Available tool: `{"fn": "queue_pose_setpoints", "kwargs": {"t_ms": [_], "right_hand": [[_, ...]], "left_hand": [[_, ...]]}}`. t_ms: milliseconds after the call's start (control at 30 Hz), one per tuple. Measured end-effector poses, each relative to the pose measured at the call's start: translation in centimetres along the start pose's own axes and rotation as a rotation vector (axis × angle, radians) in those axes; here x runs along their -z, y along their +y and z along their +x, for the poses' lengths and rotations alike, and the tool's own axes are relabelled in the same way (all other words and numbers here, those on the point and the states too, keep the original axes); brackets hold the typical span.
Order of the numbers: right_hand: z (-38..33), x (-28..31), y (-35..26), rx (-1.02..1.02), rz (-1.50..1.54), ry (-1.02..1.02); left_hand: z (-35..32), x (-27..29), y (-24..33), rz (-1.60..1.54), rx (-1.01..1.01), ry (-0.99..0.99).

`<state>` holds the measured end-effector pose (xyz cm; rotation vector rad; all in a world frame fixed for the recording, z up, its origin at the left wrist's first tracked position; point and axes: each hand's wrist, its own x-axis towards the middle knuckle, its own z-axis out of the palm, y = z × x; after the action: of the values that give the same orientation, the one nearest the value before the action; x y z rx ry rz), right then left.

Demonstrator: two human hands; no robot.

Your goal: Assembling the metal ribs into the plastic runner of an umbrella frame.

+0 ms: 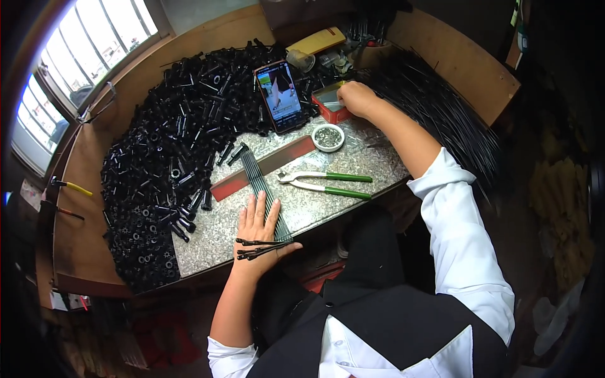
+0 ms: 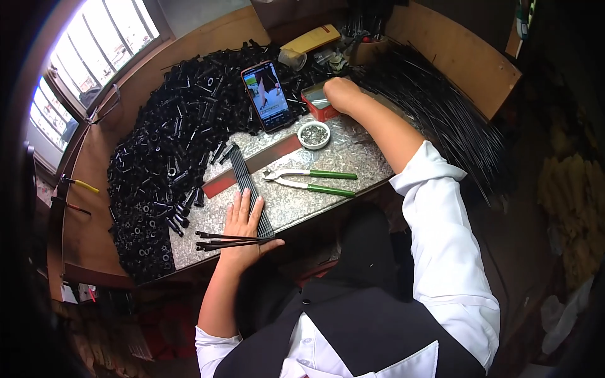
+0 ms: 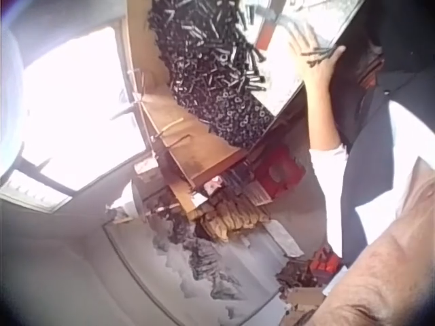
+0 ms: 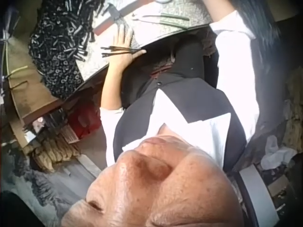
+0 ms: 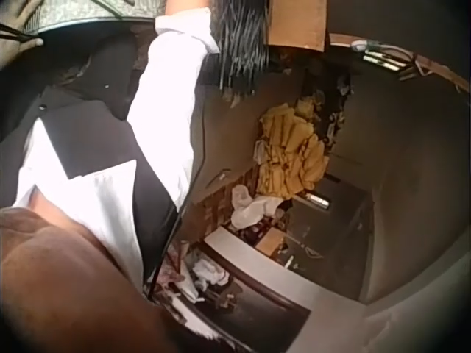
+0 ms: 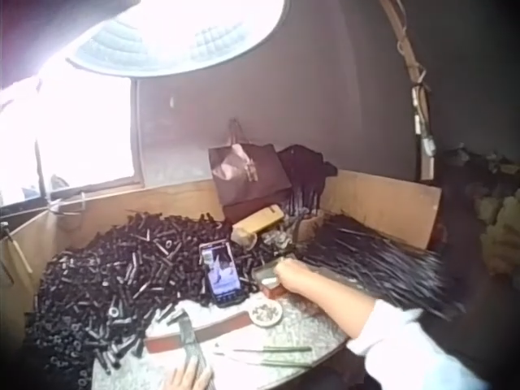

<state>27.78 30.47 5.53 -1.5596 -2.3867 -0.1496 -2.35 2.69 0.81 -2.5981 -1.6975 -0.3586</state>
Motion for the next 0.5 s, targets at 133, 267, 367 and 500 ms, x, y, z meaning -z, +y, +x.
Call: {"fn": "queue_pose_setpoints", "kwargs": {"t_ms": [133, 267, 367, 500], "right_hand": [[1.7, -1.2, 1.6, -0.113, -0.149, -0.082], [2.7, -0.8, 1.3, -0.090, -0.184, -0.245], [2.5, 0.3, 0.3, -0.006, -0.261, -0.289], [2.1, -0.4, 1.3, 0.022, -0.285, -0.163]], "left_hand": [[0.3, 0.1, 0.2, 0.001, 0.012, 0.007], [0.1, 0.2, 0.1, -0.003, 0.013, 0.025], [-0.1, 0.3, 0.0, -0.009, 0.017, 0.019], [0.3, 0.0, 0.2, -0.005, 0.000, 0.027]]}}
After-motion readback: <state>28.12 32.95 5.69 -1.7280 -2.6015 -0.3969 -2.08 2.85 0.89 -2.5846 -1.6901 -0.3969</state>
